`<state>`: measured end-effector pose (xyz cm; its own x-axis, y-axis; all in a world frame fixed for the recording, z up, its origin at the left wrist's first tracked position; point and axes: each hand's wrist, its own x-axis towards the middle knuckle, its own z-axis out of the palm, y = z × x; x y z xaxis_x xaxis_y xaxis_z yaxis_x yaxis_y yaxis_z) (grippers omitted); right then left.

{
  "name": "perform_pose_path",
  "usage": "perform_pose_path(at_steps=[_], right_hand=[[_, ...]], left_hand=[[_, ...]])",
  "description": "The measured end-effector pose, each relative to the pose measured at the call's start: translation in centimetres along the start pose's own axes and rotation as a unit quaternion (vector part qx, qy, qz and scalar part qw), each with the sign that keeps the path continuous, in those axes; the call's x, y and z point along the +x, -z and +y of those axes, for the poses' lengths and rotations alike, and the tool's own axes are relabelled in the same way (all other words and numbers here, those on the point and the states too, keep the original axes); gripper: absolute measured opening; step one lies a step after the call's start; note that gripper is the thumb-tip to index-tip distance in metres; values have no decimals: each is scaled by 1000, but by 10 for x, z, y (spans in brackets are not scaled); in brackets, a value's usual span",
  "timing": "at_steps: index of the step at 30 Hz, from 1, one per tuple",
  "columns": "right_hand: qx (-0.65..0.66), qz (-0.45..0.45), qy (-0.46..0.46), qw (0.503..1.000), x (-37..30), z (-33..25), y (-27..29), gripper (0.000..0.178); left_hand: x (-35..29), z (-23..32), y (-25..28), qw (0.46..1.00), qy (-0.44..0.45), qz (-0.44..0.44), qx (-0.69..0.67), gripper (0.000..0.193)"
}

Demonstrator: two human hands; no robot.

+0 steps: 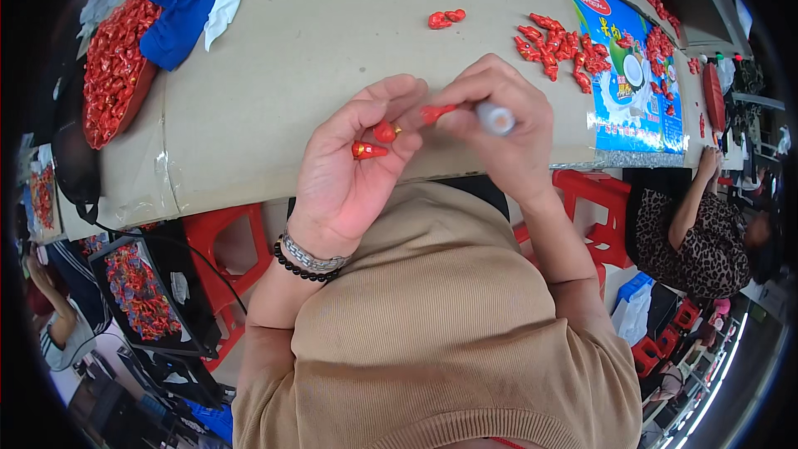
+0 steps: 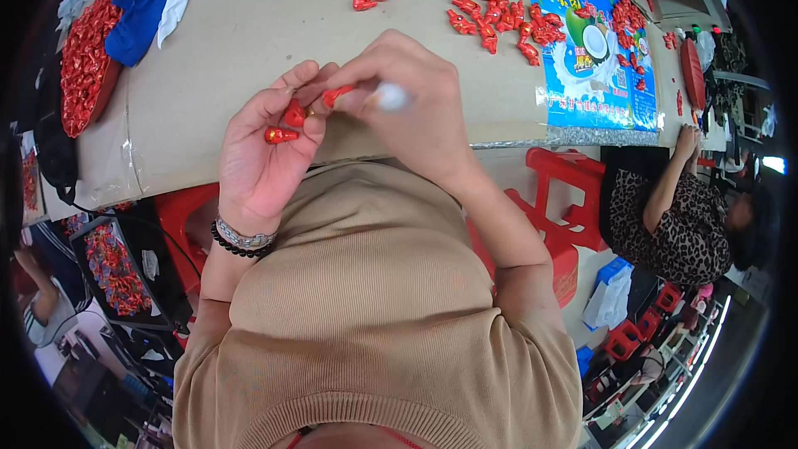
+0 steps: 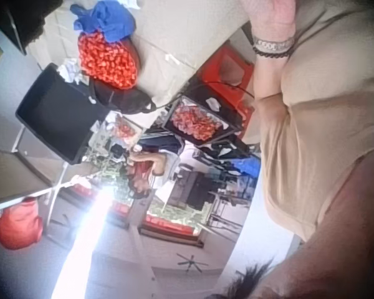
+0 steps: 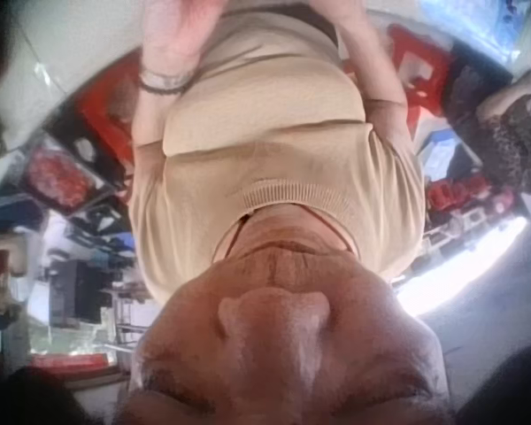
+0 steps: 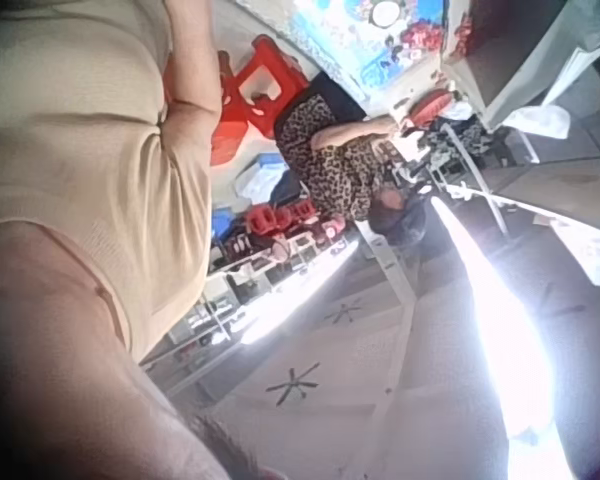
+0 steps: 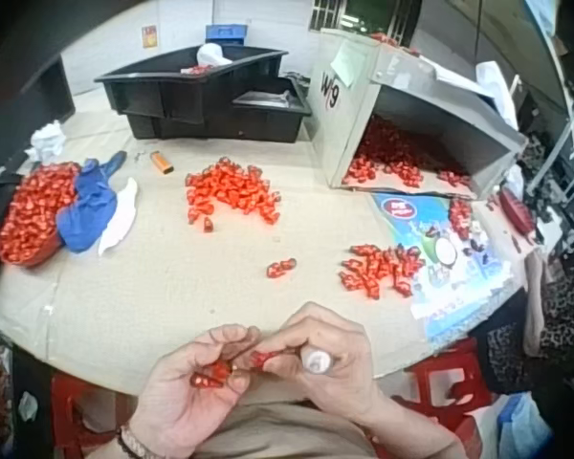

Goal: Gluing small red plastic parts together using a liquid adhesive bottle.

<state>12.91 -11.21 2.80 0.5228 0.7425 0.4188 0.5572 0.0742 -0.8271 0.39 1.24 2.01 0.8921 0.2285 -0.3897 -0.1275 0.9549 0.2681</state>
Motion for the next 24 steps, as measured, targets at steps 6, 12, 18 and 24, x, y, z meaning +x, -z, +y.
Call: perform_pose_path(at_steps=[6,12,18,24], right_hand=[[410,44,-324,852,-5,-9,-1,12],[479,19,-358,801,-12,-4,-9,15],[391,34,-340,855,-8,-13,-7,22],[144,42,-219,964,-12,-11,11,30]], left_hand=[[2,-13,4,979,-86,-17,186,29],[3,-21,9,955,-146,-26,259,27],[3,-21,3,957,-173,-40,228,20],[5,-12,20,963,-135,-90,218,28]])
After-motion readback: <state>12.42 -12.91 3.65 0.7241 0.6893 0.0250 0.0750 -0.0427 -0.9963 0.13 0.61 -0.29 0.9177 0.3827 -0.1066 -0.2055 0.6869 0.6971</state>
